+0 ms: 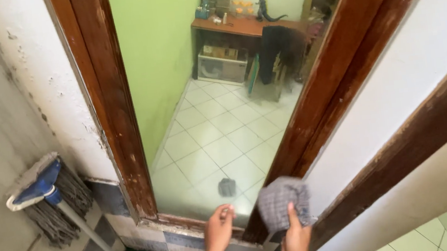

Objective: Cleaning a glass window or door panel with a damp cloth.

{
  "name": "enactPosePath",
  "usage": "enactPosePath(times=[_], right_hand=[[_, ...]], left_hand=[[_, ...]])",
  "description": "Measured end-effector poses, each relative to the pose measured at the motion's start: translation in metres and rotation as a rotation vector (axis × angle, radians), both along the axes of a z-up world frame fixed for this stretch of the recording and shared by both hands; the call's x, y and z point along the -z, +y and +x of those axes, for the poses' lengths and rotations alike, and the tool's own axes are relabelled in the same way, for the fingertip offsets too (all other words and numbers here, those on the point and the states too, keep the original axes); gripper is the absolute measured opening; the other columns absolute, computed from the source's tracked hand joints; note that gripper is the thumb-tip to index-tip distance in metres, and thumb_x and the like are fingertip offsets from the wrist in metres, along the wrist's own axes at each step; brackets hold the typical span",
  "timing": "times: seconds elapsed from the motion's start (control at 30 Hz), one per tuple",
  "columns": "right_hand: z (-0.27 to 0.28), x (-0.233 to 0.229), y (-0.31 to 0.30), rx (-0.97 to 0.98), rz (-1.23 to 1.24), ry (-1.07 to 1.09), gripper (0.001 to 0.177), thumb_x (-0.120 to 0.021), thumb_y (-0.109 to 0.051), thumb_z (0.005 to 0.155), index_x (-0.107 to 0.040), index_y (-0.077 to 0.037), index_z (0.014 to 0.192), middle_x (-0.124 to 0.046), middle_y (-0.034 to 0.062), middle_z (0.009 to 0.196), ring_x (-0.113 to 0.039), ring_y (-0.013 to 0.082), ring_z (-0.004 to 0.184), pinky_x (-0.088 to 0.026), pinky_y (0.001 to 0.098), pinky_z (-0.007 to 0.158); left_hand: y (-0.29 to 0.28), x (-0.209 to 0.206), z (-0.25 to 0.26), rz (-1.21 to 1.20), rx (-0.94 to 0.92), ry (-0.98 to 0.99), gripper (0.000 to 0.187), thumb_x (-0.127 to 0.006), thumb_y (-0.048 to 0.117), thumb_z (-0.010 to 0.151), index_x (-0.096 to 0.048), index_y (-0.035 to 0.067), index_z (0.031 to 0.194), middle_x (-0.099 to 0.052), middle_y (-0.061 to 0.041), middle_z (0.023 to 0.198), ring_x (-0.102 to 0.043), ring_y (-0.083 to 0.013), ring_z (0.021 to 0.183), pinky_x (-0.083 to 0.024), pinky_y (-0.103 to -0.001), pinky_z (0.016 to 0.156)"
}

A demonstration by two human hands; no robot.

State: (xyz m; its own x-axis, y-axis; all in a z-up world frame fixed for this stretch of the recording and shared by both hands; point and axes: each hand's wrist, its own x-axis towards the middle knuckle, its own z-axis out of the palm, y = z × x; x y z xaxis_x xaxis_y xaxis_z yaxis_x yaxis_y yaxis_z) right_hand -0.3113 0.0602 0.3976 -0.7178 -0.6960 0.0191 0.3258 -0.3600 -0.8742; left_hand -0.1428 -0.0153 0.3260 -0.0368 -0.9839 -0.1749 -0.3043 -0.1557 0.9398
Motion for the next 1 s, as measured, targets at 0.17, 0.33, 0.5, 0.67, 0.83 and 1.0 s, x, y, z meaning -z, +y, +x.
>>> enactPosePath(times=[0.17, 0.33, 0.5, 0.67, 0.83, 1.0], right_hand=[[0.006, -0.106, -0.052, 0.250, -0.109, 0.965, 0.066, -0.053, -0.004, 0.089, -0.041, -0.002, 0.154, -0.045, 0.0204, 0.157, -0.038, 0.0383, 0.147, -0.031, 0.0520, 0.122], [0.013, -0.122, -0.147, 0.432, -0.018, 1.608, 0.090, -0.059, 0.006, 0.076, -0.035, -0.015, 0.160, -0.024, 0.0238, 0.171, -0.011, 0.0474, 0.161, -0.012, 0.0600, 0.131], [0.021, -0.043, -0.169, 0.241, 0.153, 1.760, 0.097, -0.067, -0.006, 0.066, -0.037, -0.019, 0.157, -0.022, 0.0225, 0.166, -0.016, 0.0490, 0.153, -0.015, 0.0624, 0.122], [-0.005, 0.031, -0.152, 0.191, 0.309, 1.729, 0.095, -0.065, -0.004, 0.065, -0.039, -0.018, 0.156, -0.022, 0.0219, 0.166, -0.018, 0.0468, 0.154, -0.020, 0.0607, 0.121], [-0.007, 0.004, -0.173, 0.339, 0.227, 1.651, 0.086, -0.063, -0.007, 0.075, -0.039, -0.012, 0.157, -0.021, 0.0266, 0.168, -0.018, 0.0511, 0.155, -0.021, 0.0630, 0.122], [0.016, -0.092, -0.182, 0.522, -0.005, 1.556, 0.083, -0.061, -0.014, 0.080, -0.039, -0.006, 0.158, -0.020, 0.0320, 0.167, -0.018, 0.0579, 0.155, -0.022, 0.0666, 0.124]], left_hand=[[-0.022, -0.034, 0.028, -0.367, -0.108, -0.128, 0.035, -0.070, 0.035, 0.092, -0.068, 0.012, 0.118, -0.074, -0.008, 0.102, -0.068, -0.0275, 0.095, -0.054, -0.041, 0.084], [-0.037, -0.067, 0.023, -0.494, -0.112, -0.096, 0.029, -0.070, 0.032, 0.090, -0.069, 0.012, 0.111, -0.074, -0.005, 0.103, -0.067, -0.0271, 0.097, -0.055, -0.040, 0.084], [-0.048, -0.054, 0.019, -0.445, -0.096, -0.069, 0.028, -0.070, 0.030, 0.091, -0.069, 0.012, 0.113, -0.073, -0.004, 0.103, -0.068, -0.0252, 0.095, -0.055, -0.039, 0.084], [-0.057, -0.027, 0.027, -0.442, -0.088, -0.086, 0.029, -0.069, 0.028, 0.091, -0.069, 0.012, 0.114, -0.073, -0.005, 0.106, -0.068, -0.0252, 0.098, -0.055, -0.039, 0.084], [-0.056, -0.026, 0.032, -0.455, 0.001, -0.063, 0.026, -0.068, 0.026, 0.093, -0.070, 0.010, 0.114, -0.072, -0.007, 0.110, -0.069, -0.0254, 0.099, -0.055, -0.037, 0.085], [-0.049, -0.033, 0.045, -0.337, 0.050, 0.009, 0.028, -0.069, 0.024, 0.092, -0.070, 0.010, 0.116, -0.072, -0.004, 0.110, -0.069, -0.0191, 0.093, -0.051, -0.032, 0.066]])
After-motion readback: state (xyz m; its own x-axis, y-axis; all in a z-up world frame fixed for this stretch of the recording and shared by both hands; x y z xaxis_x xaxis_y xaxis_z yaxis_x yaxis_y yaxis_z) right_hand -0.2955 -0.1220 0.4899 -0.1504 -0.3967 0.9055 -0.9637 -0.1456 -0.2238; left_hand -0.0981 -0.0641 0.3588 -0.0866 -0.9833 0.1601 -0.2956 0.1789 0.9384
